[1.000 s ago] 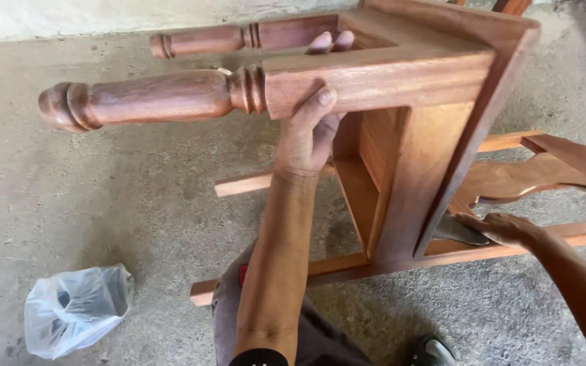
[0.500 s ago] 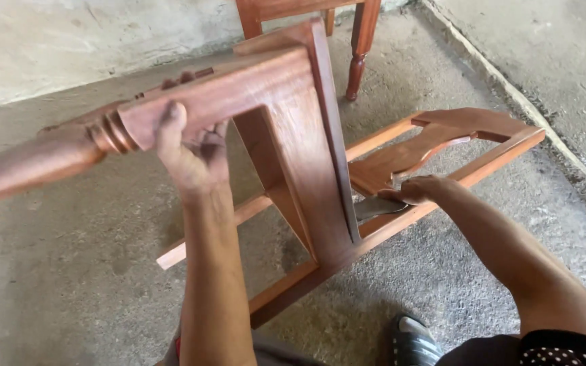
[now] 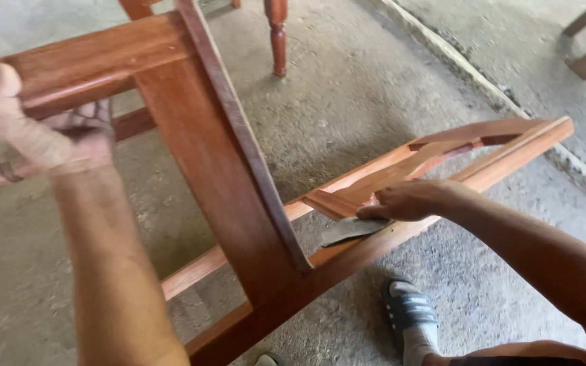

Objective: The person sands the legs and frame of a wooden chair using a sanding block. They work on the chair legs, the seat frame, and the backrest, repositioning the chair to access different areas.

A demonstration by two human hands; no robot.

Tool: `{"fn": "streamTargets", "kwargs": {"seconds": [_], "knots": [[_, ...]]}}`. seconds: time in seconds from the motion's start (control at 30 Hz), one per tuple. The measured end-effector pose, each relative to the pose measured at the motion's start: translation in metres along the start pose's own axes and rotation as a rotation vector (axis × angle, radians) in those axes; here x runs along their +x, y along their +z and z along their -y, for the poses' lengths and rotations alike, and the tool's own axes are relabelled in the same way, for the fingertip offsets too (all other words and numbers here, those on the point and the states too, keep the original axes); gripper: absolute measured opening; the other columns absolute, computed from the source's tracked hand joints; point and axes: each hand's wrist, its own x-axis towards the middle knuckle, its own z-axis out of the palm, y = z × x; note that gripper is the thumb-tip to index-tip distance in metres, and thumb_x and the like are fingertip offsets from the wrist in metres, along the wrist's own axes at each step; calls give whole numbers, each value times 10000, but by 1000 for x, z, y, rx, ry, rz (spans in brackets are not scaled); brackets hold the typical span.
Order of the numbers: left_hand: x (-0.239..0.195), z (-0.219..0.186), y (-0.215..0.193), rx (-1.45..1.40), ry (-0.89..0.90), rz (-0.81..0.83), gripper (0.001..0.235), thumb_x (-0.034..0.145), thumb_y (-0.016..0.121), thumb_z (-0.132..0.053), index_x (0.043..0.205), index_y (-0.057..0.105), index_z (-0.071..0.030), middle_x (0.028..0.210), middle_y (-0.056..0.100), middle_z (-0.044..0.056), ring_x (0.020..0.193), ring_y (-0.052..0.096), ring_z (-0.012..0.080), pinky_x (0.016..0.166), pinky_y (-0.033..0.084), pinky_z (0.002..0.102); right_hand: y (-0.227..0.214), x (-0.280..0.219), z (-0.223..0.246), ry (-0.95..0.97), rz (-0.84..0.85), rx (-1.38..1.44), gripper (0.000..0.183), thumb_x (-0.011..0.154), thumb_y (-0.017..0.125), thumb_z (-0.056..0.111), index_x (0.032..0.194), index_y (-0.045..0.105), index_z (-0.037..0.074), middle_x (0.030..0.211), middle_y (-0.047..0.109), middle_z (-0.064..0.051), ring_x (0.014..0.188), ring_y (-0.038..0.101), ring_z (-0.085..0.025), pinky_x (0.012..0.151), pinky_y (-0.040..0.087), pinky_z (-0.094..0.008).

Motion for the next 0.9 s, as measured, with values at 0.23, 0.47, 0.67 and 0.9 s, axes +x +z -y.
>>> {"fn": "streamTargets", "kwargs": {"seconds": [0.23, 0.47, 0.67, 0.9], "knots": [[35, 5, 3, 115, -61, -359, 742, 570, 944, -364, 1098, 595, 24, 882, 740, 194, 861, 792, 342, 818, 655, 534, -28, -2, 23, 3, -83, -18, 607, 1045, 399, 621, 839, 756, 176, 669, 667, -99, 454, 513, -128, 424, 489, -274], [79, 37, -24, 29, -136, -146, 822, 713, 887, -477, 1308, 559, -15, 1141, 693, 204, 1116, 744, 378, 999, 596, 550, -50, 0, 23, 29, -509, 56, 514, 987, 548, 537, 739, 774, 148, 629, 686, -54, 485, 599, -188, 513, 507, -380], [66, 46, -46, 189, -144, -287, 826, 776, 705, -633, 1401, 529, -122, 1135, 736, 142, 998, 728, 300, 852, 587, 417, -73, 27, 22, -278, -686, -151, 328, 950, 526, 406, 1039, 806, 260, 840, 753, 7, 695, 707, -204, 582, 550, -396], [90, 67, -102, 755, 19, -509, 662, 820, 753, -425, 1340, 524, -86, 1011, 727, 148, 867, 714, 293, 734, 547, 443, -115, 34, 51, 94, -522, 63, 361, 954, 546, 513, 975, 826, 285, 825, 787, -7, 715, 751, -213, 698, 576, -416]]}}
